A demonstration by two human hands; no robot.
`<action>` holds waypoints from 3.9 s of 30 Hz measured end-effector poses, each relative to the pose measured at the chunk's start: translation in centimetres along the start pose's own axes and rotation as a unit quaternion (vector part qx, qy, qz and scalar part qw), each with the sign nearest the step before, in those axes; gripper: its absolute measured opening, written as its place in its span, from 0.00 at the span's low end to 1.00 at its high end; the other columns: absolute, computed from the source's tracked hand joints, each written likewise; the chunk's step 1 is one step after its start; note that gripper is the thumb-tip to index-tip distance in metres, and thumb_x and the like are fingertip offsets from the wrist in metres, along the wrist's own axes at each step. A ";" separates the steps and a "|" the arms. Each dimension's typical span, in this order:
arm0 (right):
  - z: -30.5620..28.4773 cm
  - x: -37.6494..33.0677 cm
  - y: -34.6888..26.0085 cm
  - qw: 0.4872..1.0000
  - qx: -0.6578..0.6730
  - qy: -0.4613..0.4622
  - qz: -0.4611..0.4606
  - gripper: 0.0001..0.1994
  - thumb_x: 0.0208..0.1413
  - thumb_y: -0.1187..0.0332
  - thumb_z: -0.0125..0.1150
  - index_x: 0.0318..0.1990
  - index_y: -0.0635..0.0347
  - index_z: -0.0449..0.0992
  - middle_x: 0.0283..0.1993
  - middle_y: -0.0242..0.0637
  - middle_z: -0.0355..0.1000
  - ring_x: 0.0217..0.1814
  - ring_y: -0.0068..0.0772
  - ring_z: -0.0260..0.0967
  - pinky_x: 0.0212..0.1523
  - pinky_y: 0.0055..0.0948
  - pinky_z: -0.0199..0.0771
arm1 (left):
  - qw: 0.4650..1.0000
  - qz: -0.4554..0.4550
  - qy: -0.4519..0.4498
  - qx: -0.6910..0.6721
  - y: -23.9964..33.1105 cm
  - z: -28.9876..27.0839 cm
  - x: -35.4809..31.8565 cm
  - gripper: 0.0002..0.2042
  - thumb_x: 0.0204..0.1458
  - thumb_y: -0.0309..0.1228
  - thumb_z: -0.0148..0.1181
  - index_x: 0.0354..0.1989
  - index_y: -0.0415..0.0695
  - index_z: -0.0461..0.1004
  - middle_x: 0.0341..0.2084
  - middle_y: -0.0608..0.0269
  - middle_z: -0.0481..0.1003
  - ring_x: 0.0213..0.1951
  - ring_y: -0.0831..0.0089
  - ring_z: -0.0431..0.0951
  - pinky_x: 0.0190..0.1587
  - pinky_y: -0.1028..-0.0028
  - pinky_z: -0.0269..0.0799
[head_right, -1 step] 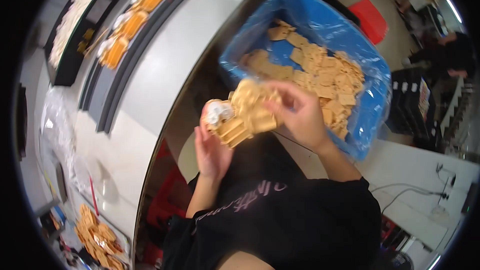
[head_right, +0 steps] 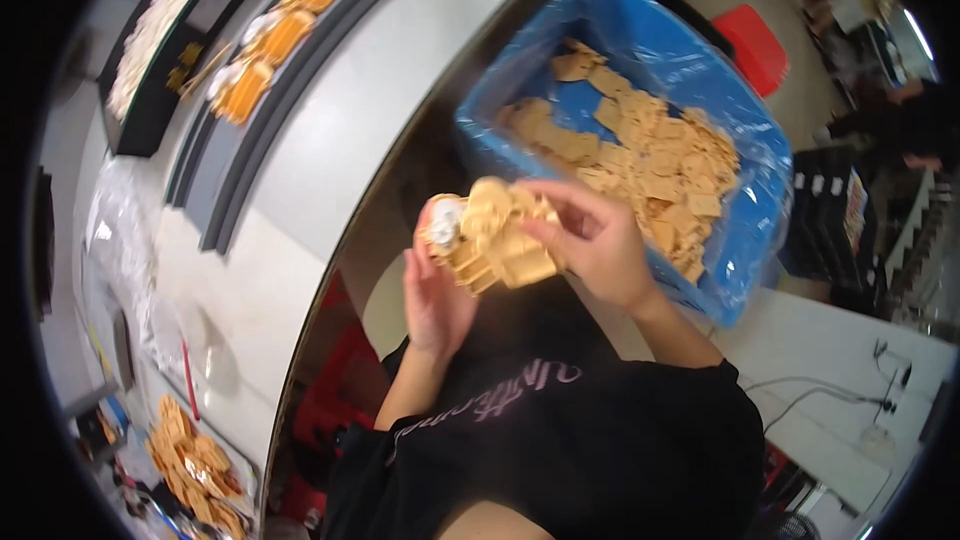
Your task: Assembling snack sandwiches by placing white filling between wafers and arranging them into packaging trays.
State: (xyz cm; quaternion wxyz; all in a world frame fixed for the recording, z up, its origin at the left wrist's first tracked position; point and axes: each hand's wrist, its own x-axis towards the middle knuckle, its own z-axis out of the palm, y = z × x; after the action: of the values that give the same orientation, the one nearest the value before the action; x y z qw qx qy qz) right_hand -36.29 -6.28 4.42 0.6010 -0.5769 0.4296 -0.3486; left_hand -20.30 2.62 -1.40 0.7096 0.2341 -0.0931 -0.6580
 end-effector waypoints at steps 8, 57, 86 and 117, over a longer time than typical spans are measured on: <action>4.6 -0.8 1.8 0.993 -0.104 -0.032 -0.036 0.20 0.52 0.78 0.62 0.54 0.69 0.72 0.40 0.36 0.74 0.38 0.21 0.70 0.40 0.18 0.70 | 1.000 0.021 -0.007 0.000 0.0 -0.9 -1.3 0.32 0.62 0.46 0.44 0.68 0.46 0.42 0.65 0.58 0.51 0.66 0.66 0.53 0.67 0.65 0.47; 8.1 -0.2 2.2 0.978 0.027 -0.155 -0.137 0.15 0.46 0.84 0.63 0.43 0.70 0.72 0.47 0.47 0.69 0.57 0.43 0.67 0.55 0.33 0.68 | 0.937 0.242 0.120 0.221 1.4 -2.9 -4.4 0.20 0.51 0.30 0.64 0.50 0.35 0.68 0.50 0.49 0.69 0.53 0.64 0.69 0.57 0.66 0.62; 12.9 -1.6 1.2 0.926 -0.128 -0.227 -0.274 0.20 0.44 0.77 0.69 0.48 0.67 0.74 0.37 0.39 0.70 0.37 0.32 0.71 0.38 0.24 0.71 | 0.961 0.257 0.097 0.031 4.1 -7.0 -9.8 0.36 0.46 0.39 0.68 0.61 0.47 0.55 0.57 0.60 0.62 0.63 0.62 0.60 0.63 0.61 0.56; 15.4 5.1 -1.6 0.870 -0.151 -0.243 -0.400 0.09 0.52 0.79 0.55 0.41 0.64 0.75 0.45 0.43 0.73 0.44 0.42 0.72 0.47 0.31 0.70 | -0.040 -0.010 0.604 0.796 36.8 -20.5 -31.3 0.28 0.61 0.47 0.40 0.68 0.51 0.50 0.67 0.50 0.47 0.68 0.45 0.42 0.63 0.38 0.39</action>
State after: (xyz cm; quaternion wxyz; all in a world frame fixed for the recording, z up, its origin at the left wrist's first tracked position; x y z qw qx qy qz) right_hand -20.00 -5.02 4.93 0.4006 -0.8499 0.0495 -0.3388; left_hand 17.81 38.46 2.94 0.1652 -0.9538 0.0896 -0.2346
